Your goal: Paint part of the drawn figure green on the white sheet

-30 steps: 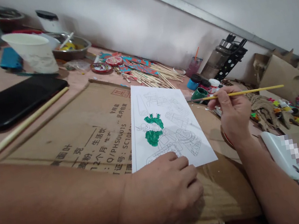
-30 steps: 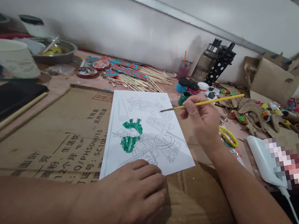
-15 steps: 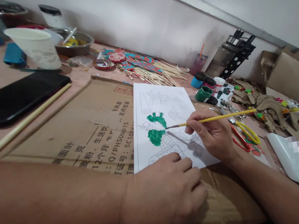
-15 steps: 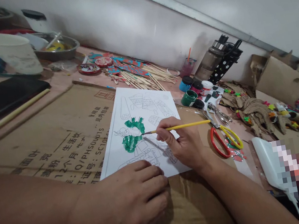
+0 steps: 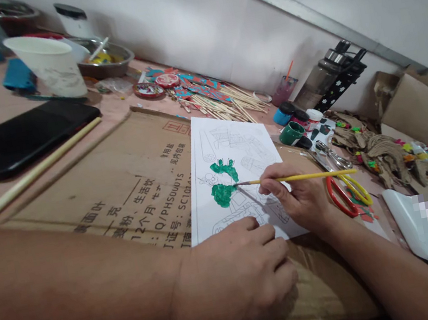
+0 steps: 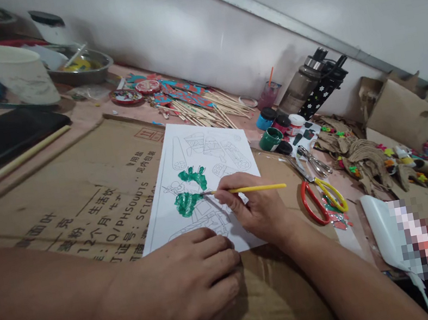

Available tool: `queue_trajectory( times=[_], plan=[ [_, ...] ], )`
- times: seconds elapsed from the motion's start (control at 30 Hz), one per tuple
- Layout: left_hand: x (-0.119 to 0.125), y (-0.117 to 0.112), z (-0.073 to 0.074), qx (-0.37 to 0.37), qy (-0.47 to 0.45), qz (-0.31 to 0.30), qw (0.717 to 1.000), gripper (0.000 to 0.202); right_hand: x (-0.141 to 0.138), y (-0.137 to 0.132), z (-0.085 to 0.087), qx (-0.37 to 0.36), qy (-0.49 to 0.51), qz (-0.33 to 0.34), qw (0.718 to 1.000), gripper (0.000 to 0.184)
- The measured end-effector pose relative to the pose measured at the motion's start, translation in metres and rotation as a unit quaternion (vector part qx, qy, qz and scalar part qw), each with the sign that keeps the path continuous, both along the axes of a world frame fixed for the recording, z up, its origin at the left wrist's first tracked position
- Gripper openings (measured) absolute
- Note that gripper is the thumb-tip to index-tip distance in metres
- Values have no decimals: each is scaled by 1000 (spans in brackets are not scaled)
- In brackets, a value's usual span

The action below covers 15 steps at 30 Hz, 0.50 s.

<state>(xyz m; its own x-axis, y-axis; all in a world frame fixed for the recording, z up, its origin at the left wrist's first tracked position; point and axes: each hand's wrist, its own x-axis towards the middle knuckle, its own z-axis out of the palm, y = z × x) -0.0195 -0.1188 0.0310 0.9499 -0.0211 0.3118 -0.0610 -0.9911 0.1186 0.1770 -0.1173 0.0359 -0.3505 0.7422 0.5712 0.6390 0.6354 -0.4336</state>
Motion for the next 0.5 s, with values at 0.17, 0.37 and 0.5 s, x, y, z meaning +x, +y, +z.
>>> queue_trajectory(
  times=[0.17,0.37,0.5],
  plan=[
    [-1,-1,0,0,-6,-2,1000,18,2,-2,1,-7,-7,7,1000,10],
    [0,-1,2,-3,7,0,1000,18,-3,-1,3,14,-9,3,1000,12],
    [1,0,0,-5,6,-4,1000,19,-2,0,1,16,-20,8,1000,10]
  ],
)
